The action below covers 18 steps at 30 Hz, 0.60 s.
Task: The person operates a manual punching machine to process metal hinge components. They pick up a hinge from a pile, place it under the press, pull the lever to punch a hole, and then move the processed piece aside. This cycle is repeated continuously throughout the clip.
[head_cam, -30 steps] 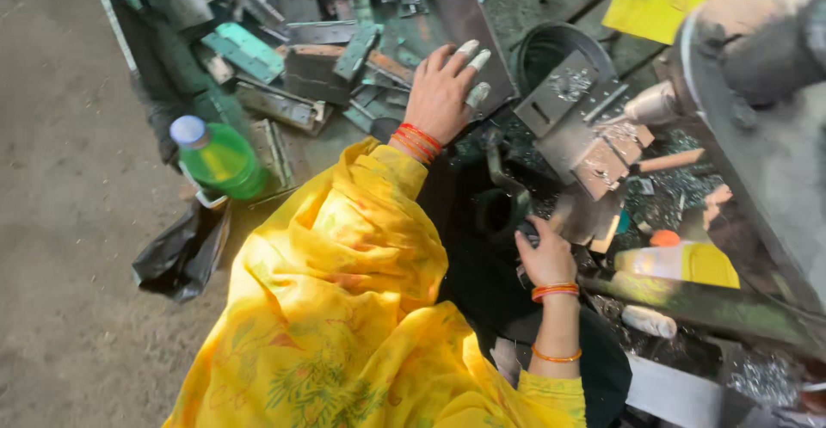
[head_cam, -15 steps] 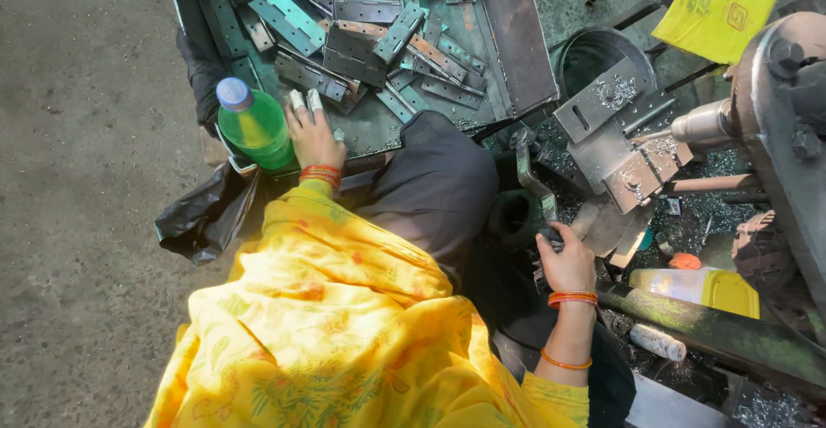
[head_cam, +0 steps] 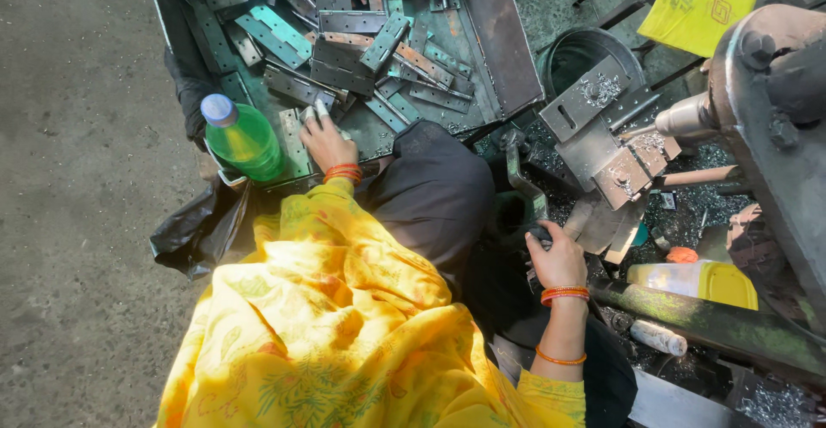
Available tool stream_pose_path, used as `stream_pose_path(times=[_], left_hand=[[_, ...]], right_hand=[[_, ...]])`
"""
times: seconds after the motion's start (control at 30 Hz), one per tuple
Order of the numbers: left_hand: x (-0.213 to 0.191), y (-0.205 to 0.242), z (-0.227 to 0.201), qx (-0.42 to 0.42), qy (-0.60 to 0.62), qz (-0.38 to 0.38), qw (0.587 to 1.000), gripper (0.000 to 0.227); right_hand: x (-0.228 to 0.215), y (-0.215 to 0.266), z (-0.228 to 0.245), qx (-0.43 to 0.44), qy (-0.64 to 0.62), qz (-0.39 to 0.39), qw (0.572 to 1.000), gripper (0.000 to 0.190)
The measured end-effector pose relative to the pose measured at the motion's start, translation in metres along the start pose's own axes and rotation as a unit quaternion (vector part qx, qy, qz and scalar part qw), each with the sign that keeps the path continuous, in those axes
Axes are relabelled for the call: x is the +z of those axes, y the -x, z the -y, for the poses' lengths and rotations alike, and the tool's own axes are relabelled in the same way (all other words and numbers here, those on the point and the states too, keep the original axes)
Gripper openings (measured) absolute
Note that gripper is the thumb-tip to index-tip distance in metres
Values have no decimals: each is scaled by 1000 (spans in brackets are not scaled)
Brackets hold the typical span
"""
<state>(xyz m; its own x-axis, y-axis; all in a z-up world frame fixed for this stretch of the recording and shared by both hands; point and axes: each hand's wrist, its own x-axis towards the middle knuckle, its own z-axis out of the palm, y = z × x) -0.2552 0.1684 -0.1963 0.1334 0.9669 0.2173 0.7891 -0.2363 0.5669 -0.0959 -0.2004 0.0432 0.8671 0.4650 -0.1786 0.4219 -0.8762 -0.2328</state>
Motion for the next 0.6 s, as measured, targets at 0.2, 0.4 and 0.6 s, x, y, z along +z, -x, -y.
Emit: stream_pose_path(times=[0.2, 0.4, 0.6], left_hand=[[1, 33, -20, 31, 34, 180, 983, 73], [15, 7, 6, 336, -114, 79, 932, 43], [18, -15, 10, 306, -133, 226, 915, 39]], right_hand=[[-19, 10, 18, 55, 2, 47, 997, 50], [-149, 95, 95, -279, -51, -60, 957, 55], [-205, 151, 160, -404, -114, -241, 875, 48]])
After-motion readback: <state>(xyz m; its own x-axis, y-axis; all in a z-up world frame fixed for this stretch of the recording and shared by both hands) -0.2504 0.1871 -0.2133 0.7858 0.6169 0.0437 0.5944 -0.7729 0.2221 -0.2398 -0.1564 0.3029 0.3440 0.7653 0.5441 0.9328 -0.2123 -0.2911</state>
